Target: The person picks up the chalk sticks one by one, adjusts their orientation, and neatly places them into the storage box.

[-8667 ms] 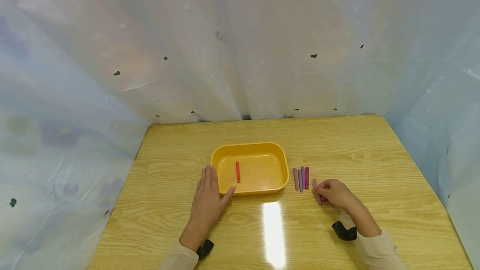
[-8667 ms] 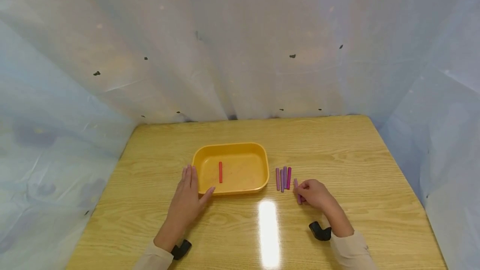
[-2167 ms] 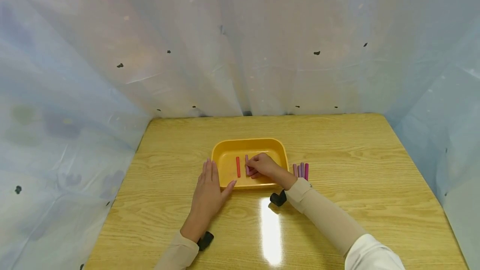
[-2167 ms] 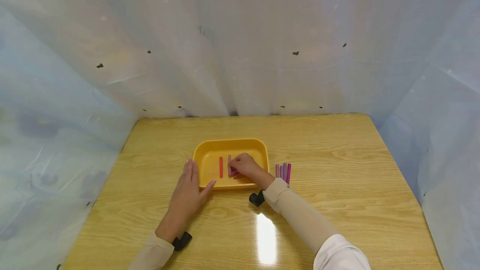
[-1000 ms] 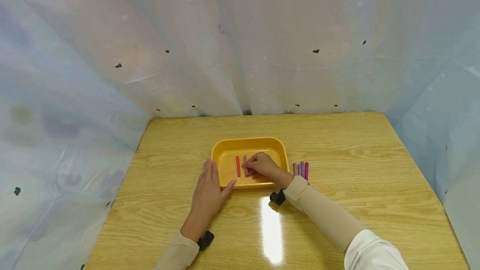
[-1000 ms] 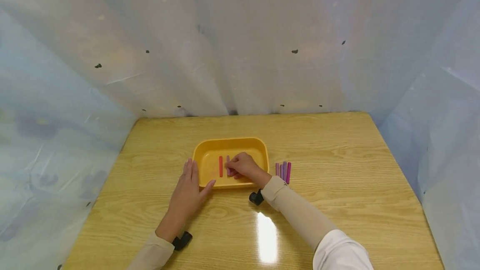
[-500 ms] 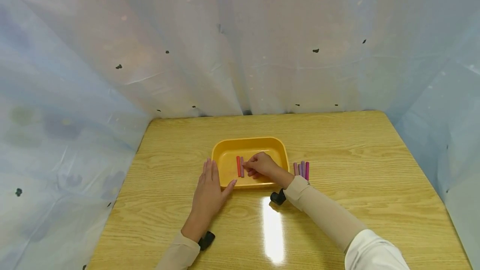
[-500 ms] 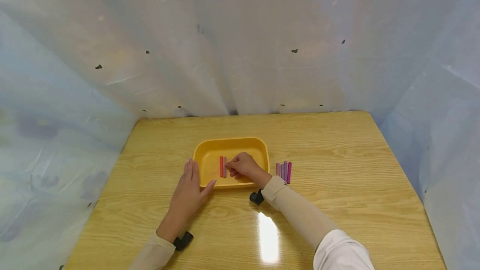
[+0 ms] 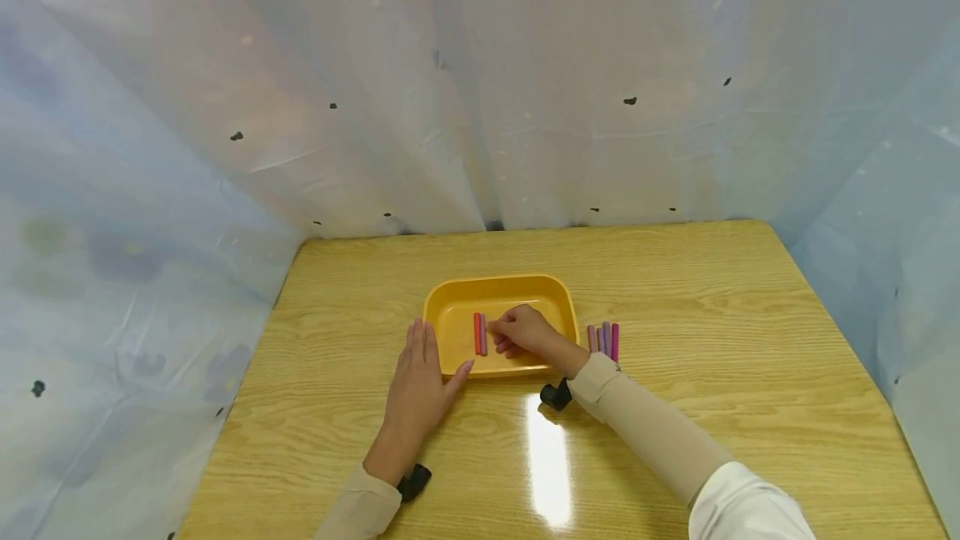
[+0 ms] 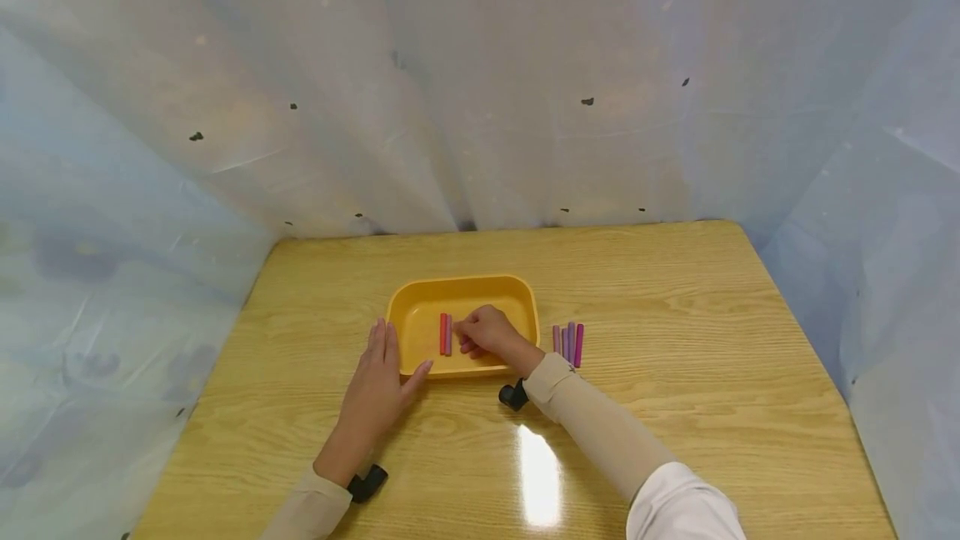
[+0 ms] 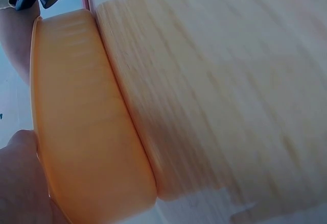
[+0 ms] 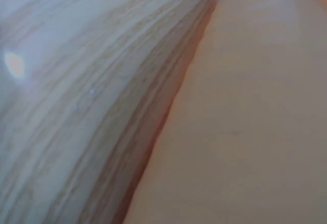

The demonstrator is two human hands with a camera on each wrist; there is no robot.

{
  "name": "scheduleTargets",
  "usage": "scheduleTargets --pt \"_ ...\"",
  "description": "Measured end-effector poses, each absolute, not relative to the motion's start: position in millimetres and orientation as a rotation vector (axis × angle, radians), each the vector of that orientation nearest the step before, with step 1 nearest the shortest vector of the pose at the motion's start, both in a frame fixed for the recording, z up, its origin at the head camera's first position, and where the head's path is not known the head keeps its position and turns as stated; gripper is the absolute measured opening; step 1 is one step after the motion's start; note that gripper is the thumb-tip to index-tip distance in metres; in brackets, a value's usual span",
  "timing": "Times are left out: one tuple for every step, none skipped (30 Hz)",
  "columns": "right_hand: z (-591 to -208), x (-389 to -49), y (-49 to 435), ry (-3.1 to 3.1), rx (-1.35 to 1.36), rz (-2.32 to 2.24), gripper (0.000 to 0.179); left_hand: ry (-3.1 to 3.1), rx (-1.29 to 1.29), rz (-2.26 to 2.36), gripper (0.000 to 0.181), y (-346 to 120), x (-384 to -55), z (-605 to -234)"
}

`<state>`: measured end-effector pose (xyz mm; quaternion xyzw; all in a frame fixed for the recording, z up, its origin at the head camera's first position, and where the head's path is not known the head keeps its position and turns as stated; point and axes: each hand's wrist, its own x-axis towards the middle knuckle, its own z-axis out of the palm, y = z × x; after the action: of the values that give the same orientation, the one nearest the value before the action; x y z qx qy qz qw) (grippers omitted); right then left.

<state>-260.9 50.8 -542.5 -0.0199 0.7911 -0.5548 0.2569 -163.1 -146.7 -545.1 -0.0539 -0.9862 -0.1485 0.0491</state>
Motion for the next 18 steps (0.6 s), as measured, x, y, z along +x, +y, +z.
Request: scheduleTargets --pt "-542.6 -261.1 51.0 2.133 -0.045 -1.515 0.028 -3.005 -0.164 -0.452 0.095 -146.9 -163.1 -545.2" --pt "-542.3 -261.3 51.3 2.121 -0.036 -1.522 0.028 -3.005 -0.165 -0.449 0.095 -146.9 -163.1 -545.4" --pt "-542.3 -261.5 51.7 2.112 -0.027 -1.528 0.028 -3.004 -0.166 -0.45 0.095 -147.0 -163.1 -545.4" --pt "-542.4 -261.8 52.1 2.106 -0.022 -1.53 0.028 -3.002 -0.169 -0.452 0.095 -146.9 -163.2 -545.4" --pt "-542.5 -262.2 52.5 2.098 -0.016 -1.532 0.028 -3.0 -0.171 -0.449 0.095 -146.9 -163.3 -545.3" --pt "-542.6 -262.6 52.9 2.094 -0.009 -1.533 0.029 -2.999 -0.174 -0.445 0.095 -146.8 -163.4 -545.2" --pt "-542.8 -263.3 53.2 2.089 -0.004 -1.533 0.029 -2.998 -0.176 -0.444 0.095 -146.7 -163.6 -545.0" --pt "-542.9 -263.7 53.4 2.086 -0.001 -1.532 0.03 -2.997 -0.177 -0.441 0.095 -146.7 -163.7 -545.0" --pt "-543.1 -264.5 53.7 2.083 -0.004 -1.532 0.031 -2.994 -0.177 -0.442 0.095 -146.7 -163.8 -544.9" --pt "-542.9 -265.1 53.9 2.078 -0.004 -1.531 0.031 -2.992 -0.176 -0.439 0.096 -146.7 -163.8 -544.9" --pt "-542.8 -265.5 54.2 2.07 -0.005 -1.532 0.032 -2.991 -0.176 -0.434 0.096 -146.7 -163.7 -545.0" --pt "-542.6 -265.8 54.4 2.059 -0.008 -1.534 0.032 -2.99 -0.175 -0.432 0.096 -146.8 -163.5 -545.2" --pt "-542.5 -266.2 54.6 2.046 -0.011 -1.537 0.032 -2.987 -0.176 -0.433 0.096 -147.0 -163.4 -545.3" --pt "-542.4 -266.5 54.7 2.033 -0.011 -1.541 0.031 -2.985 -0.176 -0.433 0.097 -147.1 -163.1 -545.4" --pt "-542.2 -266.8 55.0 2.017 -0.012 -1.546 0.031 -2.982 -0.177 -0.436 0.097 -147.2 -162.9 -545.5" --pt "-542.0 -266.9 55.2 2.001 -0.008 -1.55 0.031 -2.981 -0.178 -0.434 0.097 -147.3 -162.6 -545.6" --pt "-541.9 -267.0 55.4 1.987 -0.007 -1.555 0.03 -2.981 -0.178 -0.432 0.097 -147.5 -162.4 -545.7" --pt "-541.7 -267.2 55.5 1.976 -0.005 -1.558 0.03 -2.977 -0.179 -0.432 0.097 -147.6 -162.4 -546.0"
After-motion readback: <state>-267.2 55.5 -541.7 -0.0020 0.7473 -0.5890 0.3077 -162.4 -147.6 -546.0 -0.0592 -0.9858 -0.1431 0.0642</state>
